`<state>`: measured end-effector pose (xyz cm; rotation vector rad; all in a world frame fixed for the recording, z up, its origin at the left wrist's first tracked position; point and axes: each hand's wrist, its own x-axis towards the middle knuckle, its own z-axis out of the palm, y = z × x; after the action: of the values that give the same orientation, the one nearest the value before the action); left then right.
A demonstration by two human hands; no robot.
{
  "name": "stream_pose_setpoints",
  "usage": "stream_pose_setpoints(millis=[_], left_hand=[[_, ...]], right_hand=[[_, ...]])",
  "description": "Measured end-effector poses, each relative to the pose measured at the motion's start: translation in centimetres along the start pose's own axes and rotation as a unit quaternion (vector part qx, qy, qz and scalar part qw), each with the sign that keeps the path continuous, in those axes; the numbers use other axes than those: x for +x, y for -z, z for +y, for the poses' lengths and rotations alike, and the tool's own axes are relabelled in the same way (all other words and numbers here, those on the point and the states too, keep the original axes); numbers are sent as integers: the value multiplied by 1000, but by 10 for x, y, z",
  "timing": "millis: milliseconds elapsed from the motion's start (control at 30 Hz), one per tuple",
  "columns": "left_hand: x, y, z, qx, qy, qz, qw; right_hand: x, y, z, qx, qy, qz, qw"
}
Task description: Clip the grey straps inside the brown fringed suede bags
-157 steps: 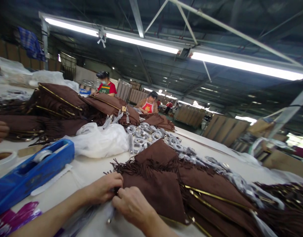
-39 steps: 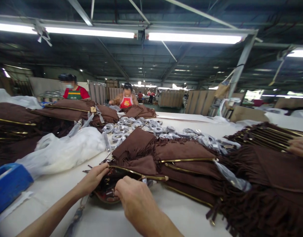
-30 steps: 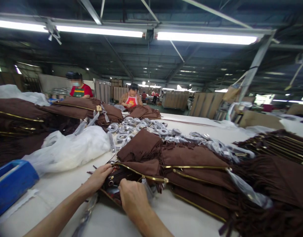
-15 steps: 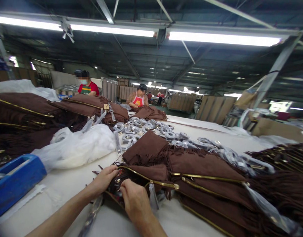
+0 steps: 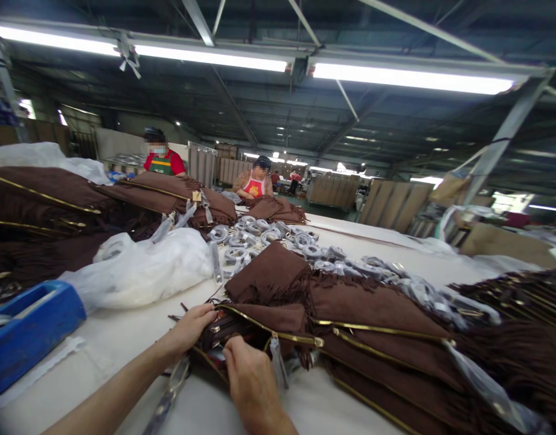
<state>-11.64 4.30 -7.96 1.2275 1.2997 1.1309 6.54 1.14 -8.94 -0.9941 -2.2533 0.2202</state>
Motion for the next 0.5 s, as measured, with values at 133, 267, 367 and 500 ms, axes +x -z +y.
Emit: stream_pose_setpoints(millis=[133, 267, 367, 500], left_hand=[[-2, 1, 1, 5, -5, 10, 1000], [-2, 1, -2, 15, -13, 17, 1000], [-3, 1, -3, 23, -17, 18, 999], [-1, 1, -6, 35, -21, 19, 999]], right_hand=[[9, -8, -4, 14, -30, -21, 999], [19, -10, -11, 28, -51, -39, 998], [22, -10, -16, 23, -37, -27, 999], [19, -15, -18, -38, -2, -1, 999]])
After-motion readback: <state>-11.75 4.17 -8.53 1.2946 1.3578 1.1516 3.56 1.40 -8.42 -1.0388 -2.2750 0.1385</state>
